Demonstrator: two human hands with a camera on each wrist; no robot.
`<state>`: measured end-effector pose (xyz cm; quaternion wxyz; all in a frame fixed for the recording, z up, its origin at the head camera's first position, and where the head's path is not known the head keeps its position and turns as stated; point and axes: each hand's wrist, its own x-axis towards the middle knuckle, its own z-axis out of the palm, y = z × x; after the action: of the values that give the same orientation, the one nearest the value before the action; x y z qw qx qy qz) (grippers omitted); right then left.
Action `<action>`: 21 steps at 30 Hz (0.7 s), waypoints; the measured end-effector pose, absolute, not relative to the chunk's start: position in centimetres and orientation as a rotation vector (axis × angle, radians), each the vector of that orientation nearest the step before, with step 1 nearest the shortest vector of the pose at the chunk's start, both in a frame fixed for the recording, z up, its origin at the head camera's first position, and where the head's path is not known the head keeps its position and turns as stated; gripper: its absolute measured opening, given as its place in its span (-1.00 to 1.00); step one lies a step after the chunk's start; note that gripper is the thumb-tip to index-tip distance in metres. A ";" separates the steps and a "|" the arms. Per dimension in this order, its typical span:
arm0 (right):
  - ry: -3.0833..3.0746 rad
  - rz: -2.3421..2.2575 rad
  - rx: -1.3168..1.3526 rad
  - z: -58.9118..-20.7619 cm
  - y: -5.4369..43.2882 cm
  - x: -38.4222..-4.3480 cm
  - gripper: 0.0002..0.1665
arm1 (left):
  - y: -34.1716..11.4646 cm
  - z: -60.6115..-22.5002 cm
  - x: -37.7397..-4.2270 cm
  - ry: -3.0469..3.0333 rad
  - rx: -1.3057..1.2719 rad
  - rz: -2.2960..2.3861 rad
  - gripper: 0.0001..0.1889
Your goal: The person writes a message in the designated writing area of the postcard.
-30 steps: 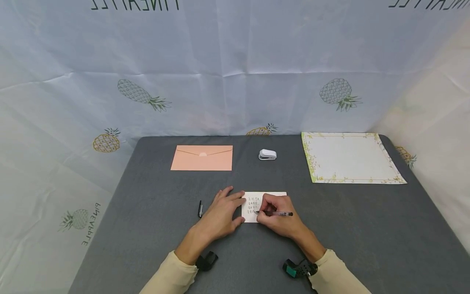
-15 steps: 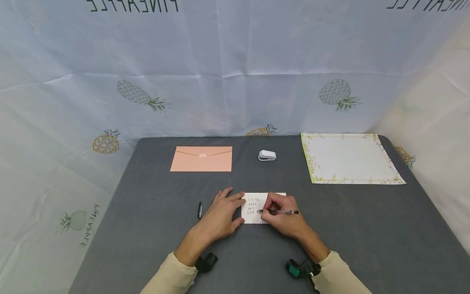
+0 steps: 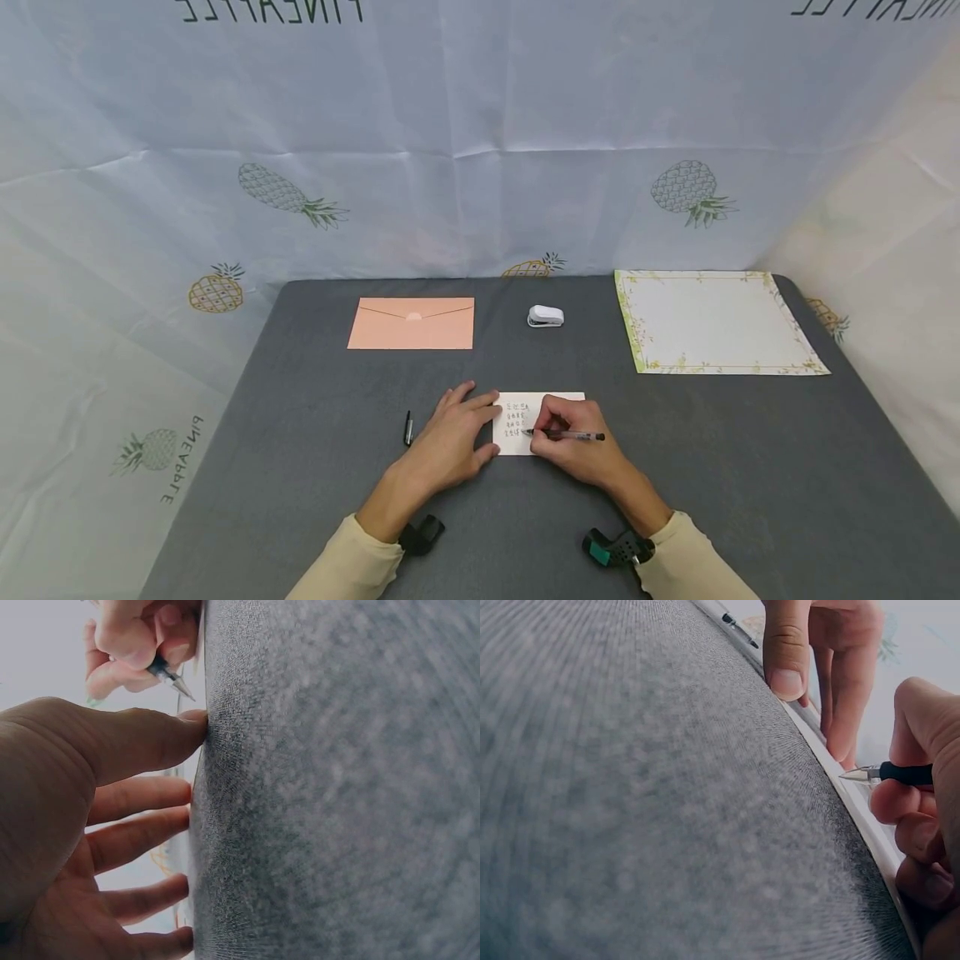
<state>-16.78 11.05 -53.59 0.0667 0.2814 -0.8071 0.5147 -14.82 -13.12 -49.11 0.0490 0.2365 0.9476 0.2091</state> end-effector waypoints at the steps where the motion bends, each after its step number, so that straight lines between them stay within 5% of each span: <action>1: -2.437 1.546 0.850 -53.6 11.1 -16.8 -0.62 | -13.1 -49.1 -14.8 2.888 0.723 0.640 -0.43; 21: -2.434 1.524 0.849 -53.6 11.1 -16.9 -0.63 | -13.1 -49.2 -14.9 2.896 0.733 0.628 -0.43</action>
<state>-16.90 11.10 -53.64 0.0735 0.2827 -0.8106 0.5075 -14.91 -13.13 -49.15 0.0445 0.2397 0.9478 0.2055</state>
